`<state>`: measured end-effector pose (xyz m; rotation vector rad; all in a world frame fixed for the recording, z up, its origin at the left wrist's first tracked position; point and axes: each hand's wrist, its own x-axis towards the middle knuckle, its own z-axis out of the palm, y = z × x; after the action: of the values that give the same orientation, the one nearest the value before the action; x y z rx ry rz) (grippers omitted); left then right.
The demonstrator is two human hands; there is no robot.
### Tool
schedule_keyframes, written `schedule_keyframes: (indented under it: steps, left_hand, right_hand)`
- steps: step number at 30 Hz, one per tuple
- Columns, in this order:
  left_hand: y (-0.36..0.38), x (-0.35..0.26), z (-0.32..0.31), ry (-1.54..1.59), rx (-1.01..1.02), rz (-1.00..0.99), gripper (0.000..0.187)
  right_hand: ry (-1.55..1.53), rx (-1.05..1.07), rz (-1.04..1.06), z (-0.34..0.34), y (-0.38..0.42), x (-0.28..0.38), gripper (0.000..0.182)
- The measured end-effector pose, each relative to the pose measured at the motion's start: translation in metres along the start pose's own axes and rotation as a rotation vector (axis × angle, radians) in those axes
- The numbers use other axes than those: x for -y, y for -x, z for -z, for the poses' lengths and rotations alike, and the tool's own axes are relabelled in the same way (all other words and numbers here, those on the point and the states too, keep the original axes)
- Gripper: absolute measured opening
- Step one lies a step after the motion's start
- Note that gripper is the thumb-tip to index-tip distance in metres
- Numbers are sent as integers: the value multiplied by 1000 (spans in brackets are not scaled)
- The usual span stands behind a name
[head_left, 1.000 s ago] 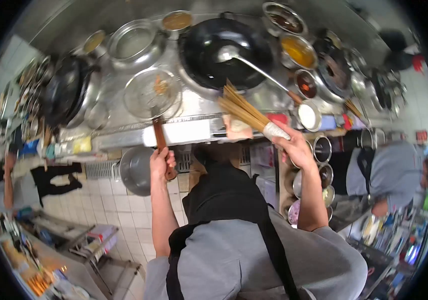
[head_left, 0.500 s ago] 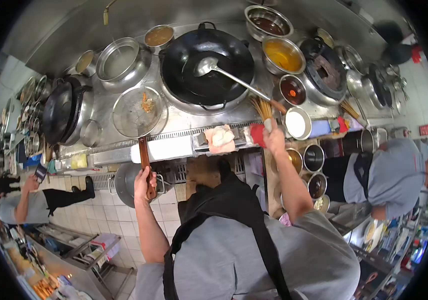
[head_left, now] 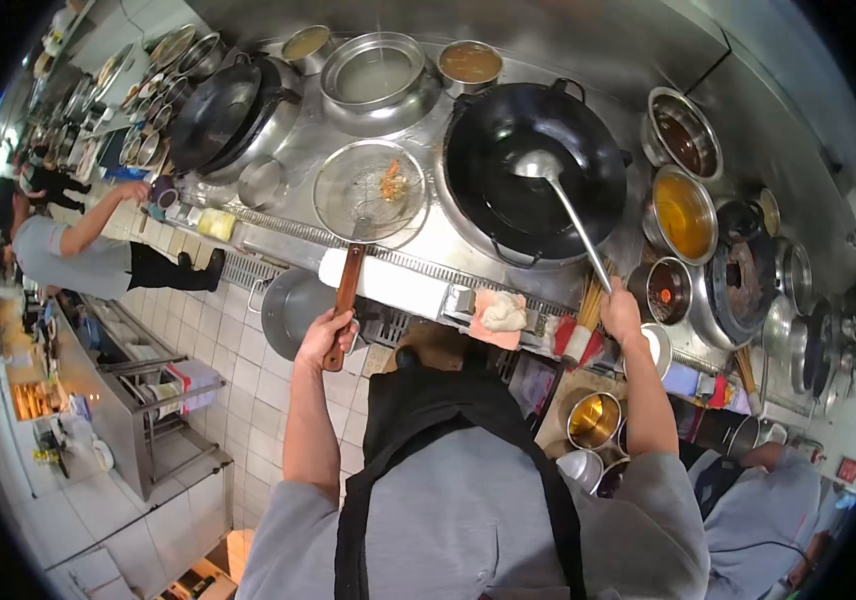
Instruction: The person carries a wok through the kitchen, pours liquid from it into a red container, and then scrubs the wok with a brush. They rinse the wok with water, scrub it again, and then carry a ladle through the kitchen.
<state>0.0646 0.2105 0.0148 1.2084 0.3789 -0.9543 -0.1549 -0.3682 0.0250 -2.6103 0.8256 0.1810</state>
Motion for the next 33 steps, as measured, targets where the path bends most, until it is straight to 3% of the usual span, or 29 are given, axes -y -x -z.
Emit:
schedule_keyframes:
  steps: [2,5,8,12,16,20,25,28,29,33]
  left_hand:
    - [-5,3,5,27,16,-11,18]
    - [-9,7,9,-6,52,-81,16]
    - [0,3,2,-25,51,-128,13]
    - [28,-8,14,-26,64,-178,12]
    - [56,-22,21,1,70,-191,10]
    - [23,-22,46,8,108,-137,14]
    - [45,-36,50,14,137,-124,11]
    - [40,-52,55,-14,149,-94,13]
    - [38,-55,58,-10,155,-96,13]
    - [40,-67,61,-21,197,-54,13]
  right_hand:
    - [31,-79,15,-4,7,13,26]
    - [-35,-164,3,-1,40,90,28]
    - [-268,-111,124,-1,49,174,33]
    - [-289,-79,294,-24,32,283,34]
    - [-213,-23,305,-71,18,342,30]
    - [-298,47,278,-73,55,365,26]
    - [-244,-133,256,-94,24,392,34]
    - [-185,42,345,-78,26,378,41]
    - [-170,113,321,-64,33,381,35]
    - [-142,-46,362,-81,33,389,40]
